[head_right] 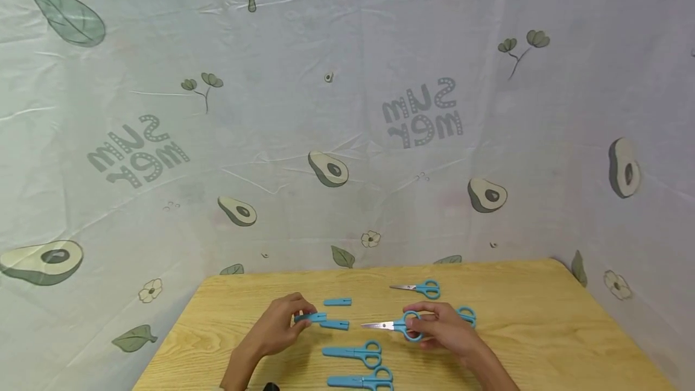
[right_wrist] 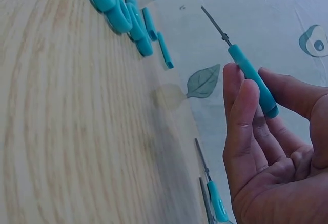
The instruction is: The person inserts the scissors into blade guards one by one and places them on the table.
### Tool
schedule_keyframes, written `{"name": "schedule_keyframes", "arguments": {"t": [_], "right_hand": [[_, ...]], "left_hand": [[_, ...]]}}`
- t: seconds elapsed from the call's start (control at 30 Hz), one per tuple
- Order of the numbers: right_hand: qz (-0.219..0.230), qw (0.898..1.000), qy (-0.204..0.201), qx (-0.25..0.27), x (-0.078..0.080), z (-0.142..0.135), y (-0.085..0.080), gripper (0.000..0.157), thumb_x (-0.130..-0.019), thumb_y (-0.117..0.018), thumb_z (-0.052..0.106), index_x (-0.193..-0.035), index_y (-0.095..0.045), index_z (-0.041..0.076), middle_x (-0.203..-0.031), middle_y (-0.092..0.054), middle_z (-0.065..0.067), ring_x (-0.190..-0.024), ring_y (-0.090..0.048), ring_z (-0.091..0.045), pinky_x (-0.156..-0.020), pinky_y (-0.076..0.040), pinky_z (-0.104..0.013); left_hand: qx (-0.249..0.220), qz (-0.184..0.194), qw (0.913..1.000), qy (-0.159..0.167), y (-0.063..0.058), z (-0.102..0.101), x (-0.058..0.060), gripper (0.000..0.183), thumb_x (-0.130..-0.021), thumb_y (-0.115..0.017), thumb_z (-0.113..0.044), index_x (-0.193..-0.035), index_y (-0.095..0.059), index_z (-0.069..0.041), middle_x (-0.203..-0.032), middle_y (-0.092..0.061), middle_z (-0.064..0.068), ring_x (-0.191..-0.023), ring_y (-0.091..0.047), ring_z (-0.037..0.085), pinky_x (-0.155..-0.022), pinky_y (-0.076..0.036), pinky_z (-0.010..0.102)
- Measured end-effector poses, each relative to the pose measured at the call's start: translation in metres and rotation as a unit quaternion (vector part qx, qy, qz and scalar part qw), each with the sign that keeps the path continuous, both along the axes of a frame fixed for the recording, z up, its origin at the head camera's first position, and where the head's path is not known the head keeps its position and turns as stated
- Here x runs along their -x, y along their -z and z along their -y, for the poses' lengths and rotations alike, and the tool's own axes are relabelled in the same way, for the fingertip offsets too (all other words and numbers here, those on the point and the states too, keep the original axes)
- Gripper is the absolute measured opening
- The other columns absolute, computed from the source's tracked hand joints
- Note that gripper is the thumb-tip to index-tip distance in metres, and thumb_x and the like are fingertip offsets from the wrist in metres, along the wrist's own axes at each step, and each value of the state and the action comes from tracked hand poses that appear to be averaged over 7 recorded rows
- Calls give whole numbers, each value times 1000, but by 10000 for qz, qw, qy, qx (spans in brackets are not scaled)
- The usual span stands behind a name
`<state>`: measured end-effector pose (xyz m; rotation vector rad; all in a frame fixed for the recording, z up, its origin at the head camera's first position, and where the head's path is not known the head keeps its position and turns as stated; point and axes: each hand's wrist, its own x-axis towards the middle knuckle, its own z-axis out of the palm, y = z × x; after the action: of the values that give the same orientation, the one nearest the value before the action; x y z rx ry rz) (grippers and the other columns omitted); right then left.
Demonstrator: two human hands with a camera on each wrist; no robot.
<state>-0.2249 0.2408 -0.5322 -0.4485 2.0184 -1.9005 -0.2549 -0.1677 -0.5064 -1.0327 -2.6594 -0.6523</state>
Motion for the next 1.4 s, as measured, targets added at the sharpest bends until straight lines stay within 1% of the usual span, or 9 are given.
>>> {"name": "schedule_keyframes", "arguments": {"t": [0.07,0.2,0.37,0.63,0.87,1.17,1.33,1.4], "right_hand": [[-28,10000,-42,-7,0,2,-1,53,-112,-60,23,-152,-49,-9,-103,-82,4,-95,-76,-9,-77,-63,-27],[-14,9999,-112,108,1,5,-3,54,-112,-61,22,-152,-47,-10,-104,-81,4,-95,-75,-8,-76,-62,-25],[42,9997,-70,213,2,9,-3,55,-111,-62,22,-154,-47,-9,-104,-81,4,-95,-75,-8,-74,-62,-23],[65,9997,160,163,5,20,-7,59,-110,-65,25,-156,-46,-6,-102,-80,2,-96,-75,-10,-73,-62,-23],[89,9994,233,236,6,26,-12,56,-109,-66,25,-154,-50,-4,-101,-79,2,-94,-75,-10,-74,-62,-23],[141,9991,143,377,5,24,-13,48,-109,-65,24,-151,-55,1,-102,-78,2,-95,-76,-10,-75,-62,-23],[155,9991,71,390,6,24,-13,47,-110,-63,24,-151,-55,1,-102,-79,2,-96,-76,-11,-76,-63,-22],[154,9991,56,397,6,25,-13,47,-111,-63,24,-151,-54,1,-102,-79,2,-95,-76,-10,-75,-63,-22]], "left_hand": [[-24,20,10000,9,-2,-4,0,15,-101,-75,-13,-115,-80,-17,-105,-71,-3,-90,-63,7,-77,-55,26],[-29,-72,10000,62,-3,-12,1,15,-101,-75,-12,-115,-80,-16,-104,-72,-2,-91,-65,9,-77,-56,26],[-20,-163,9998,89,-4,-22,2,14,-101,-75,-13,-113,-81,-16,-102,-72,-3,-90,-66,7,-79,-56,27],[79,-253,9996,101,-9,-31,1,15,-103,-74,-16,-116,-81,-17,-103,-71,-5,-92,-67,9,-86,-55,38],[35,-150,9997,168,-8,-35,4,16,-104,-72,-17,-117,-80,-18,-105,-72,-4,-93,-67,9,-85,-56,33],[-45,-123,9997,219,-7,-38,5,16,-103,-72,-15,-117,-81,-16,-106,-73,0,-93,-66,9,-83,-56,30],[-43,-135,9995,273,-9,-44,5,16,-103,-74,-15,-117,-81,-16,-106,-73,-3,-94,-67,9,-83,-57,28],[-28,-151,9995,278,-10,-48,5,16,-103,-74,-17,-117,-81,-18,-105,-73,-5,-94,-67,8,-84,-57,29]]}}
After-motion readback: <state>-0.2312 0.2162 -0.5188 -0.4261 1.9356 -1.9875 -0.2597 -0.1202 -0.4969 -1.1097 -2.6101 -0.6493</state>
